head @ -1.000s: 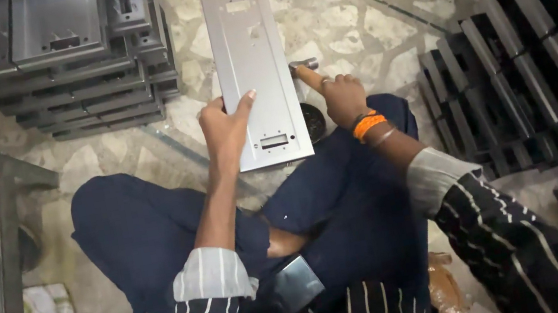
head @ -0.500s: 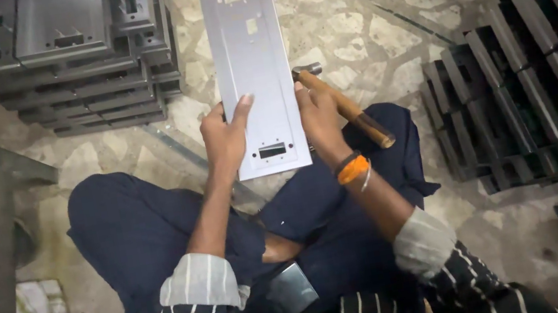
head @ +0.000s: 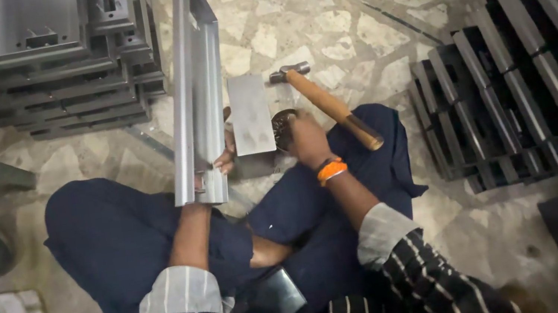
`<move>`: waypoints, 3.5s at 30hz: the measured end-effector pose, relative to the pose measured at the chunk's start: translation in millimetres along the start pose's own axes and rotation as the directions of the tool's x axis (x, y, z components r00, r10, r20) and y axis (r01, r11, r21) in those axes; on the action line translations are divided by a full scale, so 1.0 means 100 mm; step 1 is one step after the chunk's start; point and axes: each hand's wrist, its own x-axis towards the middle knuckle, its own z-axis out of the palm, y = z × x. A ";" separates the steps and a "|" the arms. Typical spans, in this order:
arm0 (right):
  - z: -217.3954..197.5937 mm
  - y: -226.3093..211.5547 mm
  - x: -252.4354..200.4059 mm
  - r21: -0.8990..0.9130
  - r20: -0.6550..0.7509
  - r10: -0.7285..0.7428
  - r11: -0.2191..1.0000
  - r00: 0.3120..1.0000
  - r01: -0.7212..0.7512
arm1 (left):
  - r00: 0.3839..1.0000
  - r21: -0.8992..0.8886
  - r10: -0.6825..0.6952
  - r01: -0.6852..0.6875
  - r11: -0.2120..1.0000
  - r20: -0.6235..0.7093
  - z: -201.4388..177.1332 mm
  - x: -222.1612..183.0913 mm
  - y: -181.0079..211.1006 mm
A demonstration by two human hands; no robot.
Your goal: The person is hammering metal components together to assemble parts on a production floor.
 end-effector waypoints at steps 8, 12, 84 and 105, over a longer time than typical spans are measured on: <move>0.17 0.11 0.08 -0.046 0.062 -0.045 0.998 0.997 0.048 | 0.989 -0.076 -0.022 0.033 0.997 0.149 -0.16 0.10 -0.03; -0.06 -0.14 0.04 0.094 0.069 0.108 0.989 0.992 -0.114 | 0.987 -0.234 -0.070 0.102 0.967 0.145 -0.18 0.01 -0.01; -1.38 -1.25 -0.61 0.729 -0.255 0.329 0.683 0.909 -0.043 | 0.971 -0.189 -0.128 0.166 0.968 0.202 -0.41 -0.01 -0.04; -1.47 -1.31 -0.43 0.636 -0.237 0.187 0.772 0.953 0.006 | 0.973 -0.111 -0.165 0.184 0.977 0.159 -0.72 0.04 -0.02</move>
